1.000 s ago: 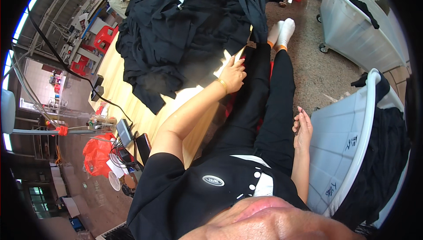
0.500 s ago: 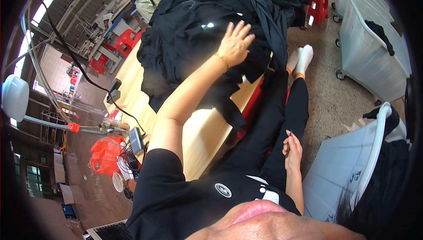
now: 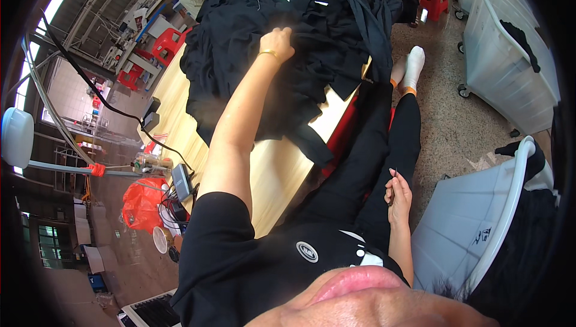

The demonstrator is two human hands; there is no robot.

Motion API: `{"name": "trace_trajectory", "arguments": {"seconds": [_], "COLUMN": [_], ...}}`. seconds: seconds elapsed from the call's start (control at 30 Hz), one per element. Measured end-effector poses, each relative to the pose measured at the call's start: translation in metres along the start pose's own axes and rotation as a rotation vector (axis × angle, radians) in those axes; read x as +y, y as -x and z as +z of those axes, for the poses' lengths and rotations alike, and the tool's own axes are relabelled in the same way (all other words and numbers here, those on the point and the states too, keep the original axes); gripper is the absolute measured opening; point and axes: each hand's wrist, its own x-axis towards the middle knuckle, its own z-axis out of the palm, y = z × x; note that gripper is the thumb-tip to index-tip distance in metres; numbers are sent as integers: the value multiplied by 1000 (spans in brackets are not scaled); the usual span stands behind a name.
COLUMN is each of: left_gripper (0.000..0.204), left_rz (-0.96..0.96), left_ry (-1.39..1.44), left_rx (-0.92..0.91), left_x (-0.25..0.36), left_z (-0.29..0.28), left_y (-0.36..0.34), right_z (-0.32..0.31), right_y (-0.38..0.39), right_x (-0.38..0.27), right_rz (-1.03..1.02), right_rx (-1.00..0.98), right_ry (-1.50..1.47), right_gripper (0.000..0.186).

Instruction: Trimming threads and attaching paper labels to black clothing items using small scissors.

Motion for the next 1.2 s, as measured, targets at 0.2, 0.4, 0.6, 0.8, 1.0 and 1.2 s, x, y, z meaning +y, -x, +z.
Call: {"name": "trace_trajectory", "arguments": {"seconds": [0.2, 0.4, 0.6, 0.8, 1.0, 1.2], "left_gripper": [32, 41, 55, 57, 86, 112], "left_rz": [32, -46, 60, 323, 476, 384], "left_ry": [7, 109, 149, 177, -217, -563], "left_rx": [-52, -58, -15, 315, 15, -178], "left_x": [-23, -30, -16, 23, 76, 103], "left_z": [11, 15, -17, -41, -16, 15], "left_y": [43, 96, 107, 51, -24, -53], "right_z": [-1, -2, -1, 3, 2, -2], "right_y": [2, 3, 3, 3, 3, 4], "right_x": [3, 5, 3, 3, 5, 3], "right_rz": [-28, -16, -26, -24, 6, 14], "right_rx": [-2, -22, -48, -43, -23, -25], "right_ry": [7, 2, 10, 46, 13, -52], "right_gripper": [32, 32, 34, 34, 34, 32]}}
